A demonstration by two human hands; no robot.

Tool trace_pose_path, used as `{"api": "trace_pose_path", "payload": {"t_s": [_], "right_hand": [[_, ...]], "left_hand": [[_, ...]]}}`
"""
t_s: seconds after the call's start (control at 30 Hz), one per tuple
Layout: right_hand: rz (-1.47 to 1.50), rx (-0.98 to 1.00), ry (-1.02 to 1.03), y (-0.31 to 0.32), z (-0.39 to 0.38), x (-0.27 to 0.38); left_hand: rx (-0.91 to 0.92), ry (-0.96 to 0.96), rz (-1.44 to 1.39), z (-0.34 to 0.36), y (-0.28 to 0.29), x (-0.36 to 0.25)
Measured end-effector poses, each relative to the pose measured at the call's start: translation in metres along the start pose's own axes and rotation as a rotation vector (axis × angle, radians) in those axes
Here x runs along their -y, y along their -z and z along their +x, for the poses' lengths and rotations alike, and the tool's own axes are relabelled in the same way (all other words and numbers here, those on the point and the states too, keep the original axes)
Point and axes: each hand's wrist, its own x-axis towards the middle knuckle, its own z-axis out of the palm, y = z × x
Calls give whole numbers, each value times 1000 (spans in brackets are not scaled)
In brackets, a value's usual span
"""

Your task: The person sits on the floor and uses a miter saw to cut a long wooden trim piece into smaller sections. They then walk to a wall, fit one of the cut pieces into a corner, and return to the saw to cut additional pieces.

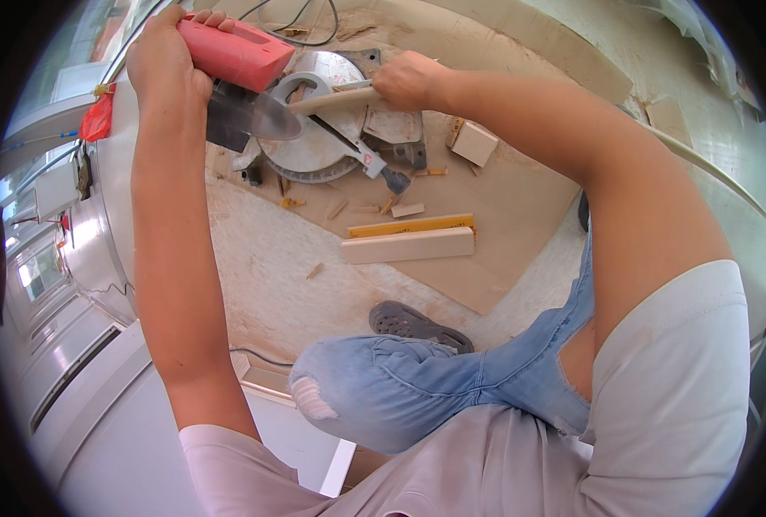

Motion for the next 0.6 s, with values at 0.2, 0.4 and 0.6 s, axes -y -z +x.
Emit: {"api": "trace_pose_path", "payload": {"t_s": [0.2,0.4,0.6], "right_hand": [[37,-13,-3,-2,1,-1],[26,33,-26,6,2,3],[36,46,-19,-1,5,-2]], "left_hand": [[-41,-158,40,-50,-12,11],[26,-135,25,-88,-15,35],[40,-175,39,-124,-23,78]]}}
